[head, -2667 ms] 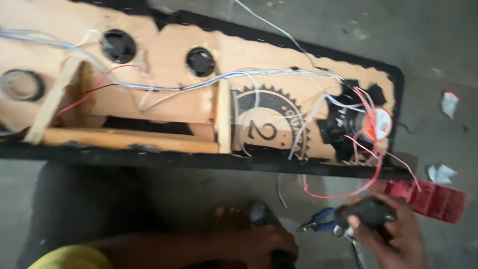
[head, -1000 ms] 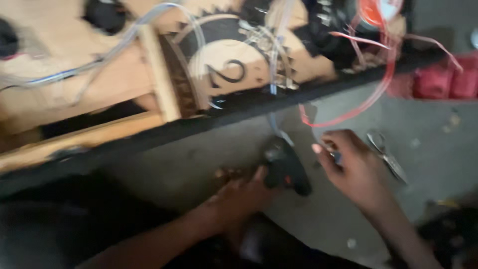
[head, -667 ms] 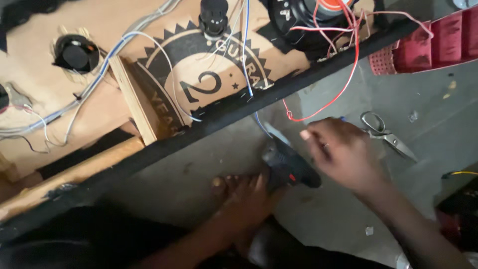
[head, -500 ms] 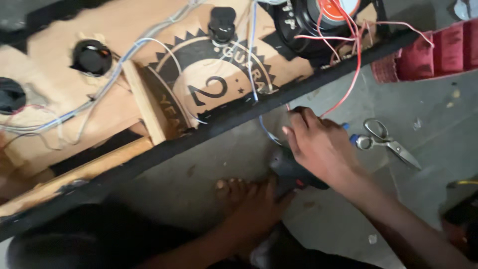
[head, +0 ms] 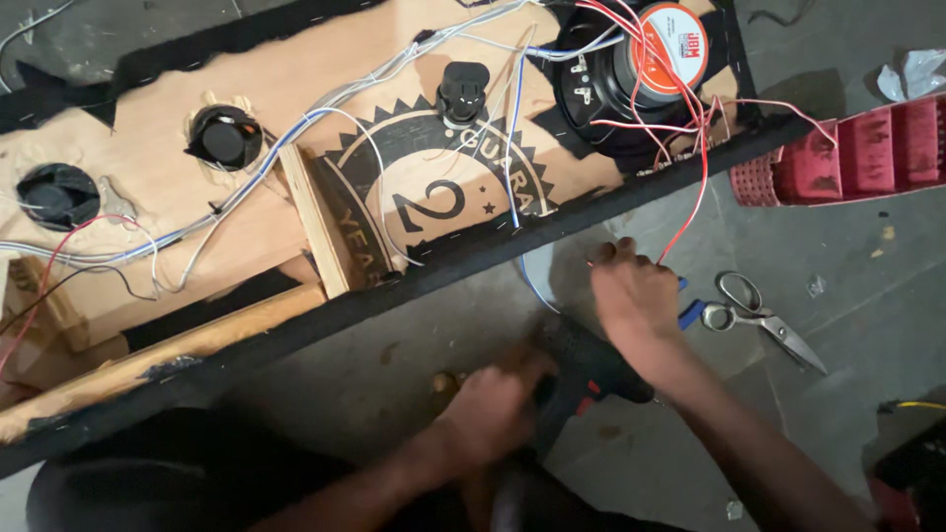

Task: The person sits on the floor and connects wires to speakers mounted in a wooden box. They use pliers to strip wire ends and a heat gun to apply heat shrink tubing to the connections.

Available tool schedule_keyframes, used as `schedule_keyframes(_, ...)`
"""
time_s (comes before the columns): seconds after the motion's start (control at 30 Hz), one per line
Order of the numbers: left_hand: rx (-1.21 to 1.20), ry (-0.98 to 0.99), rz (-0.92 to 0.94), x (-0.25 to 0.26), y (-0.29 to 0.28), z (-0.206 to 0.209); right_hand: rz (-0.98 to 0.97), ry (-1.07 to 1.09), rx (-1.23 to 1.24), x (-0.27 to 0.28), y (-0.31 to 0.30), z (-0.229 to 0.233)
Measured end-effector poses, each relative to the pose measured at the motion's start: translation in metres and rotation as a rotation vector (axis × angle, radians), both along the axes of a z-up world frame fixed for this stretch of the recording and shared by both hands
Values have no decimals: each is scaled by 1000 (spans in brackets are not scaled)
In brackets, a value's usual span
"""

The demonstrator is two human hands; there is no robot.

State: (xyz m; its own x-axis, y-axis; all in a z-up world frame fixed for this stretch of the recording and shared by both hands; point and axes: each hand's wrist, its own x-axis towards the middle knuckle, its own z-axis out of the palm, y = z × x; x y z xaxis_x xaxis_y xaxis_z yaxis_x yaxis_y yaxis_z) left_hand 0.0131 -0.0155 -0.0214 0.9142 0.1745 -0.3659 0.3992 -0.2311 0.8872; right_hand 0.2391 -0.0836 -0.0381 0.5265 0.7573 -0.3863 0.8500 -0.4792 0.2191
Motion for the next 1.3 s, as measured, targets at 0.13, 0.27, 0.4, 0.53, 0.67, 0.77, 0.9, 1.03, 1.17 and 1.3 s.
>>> schedule_keyframes(0.13,0,-212,174,4,9,-5,98,153,23,8,-2,8)
schedule_keyframes(0.27,-83,-279,280,13,33,27,108,493,385,-8,0,54)
schedule_keyframes(0.4,142,-400,294,27,52,78,-252,1007,683,-40,-20,107)
schedule_keyframes(0.53,117,-543,143,40,58,113,-309,1243,957,-44,-31,141)
schedule_keyframes(0.67,-4,-479,56,53,69,125,-151,1031,1025,-37,-38,159)
schedule_keyframes(0.77,143,-651,-66,65,88,121,-326,1022,960,-33,-44,164)
schedule_keyframes(0.9,137,-703,-124,72,109,117,-679,1090,977,-31,-43,161)
schedule_keyframes(1.03,39,-675,-99,62,124,114,-449,916,858,-30,-31,149)
schedule_keyframes(1.17,77,-706,4,64,144,111,-262,702,769,-27,-22,129)
schedule_keyframes(1.3,197,-725,57,65,160,103,-752,1349,717,-10,-6,99)
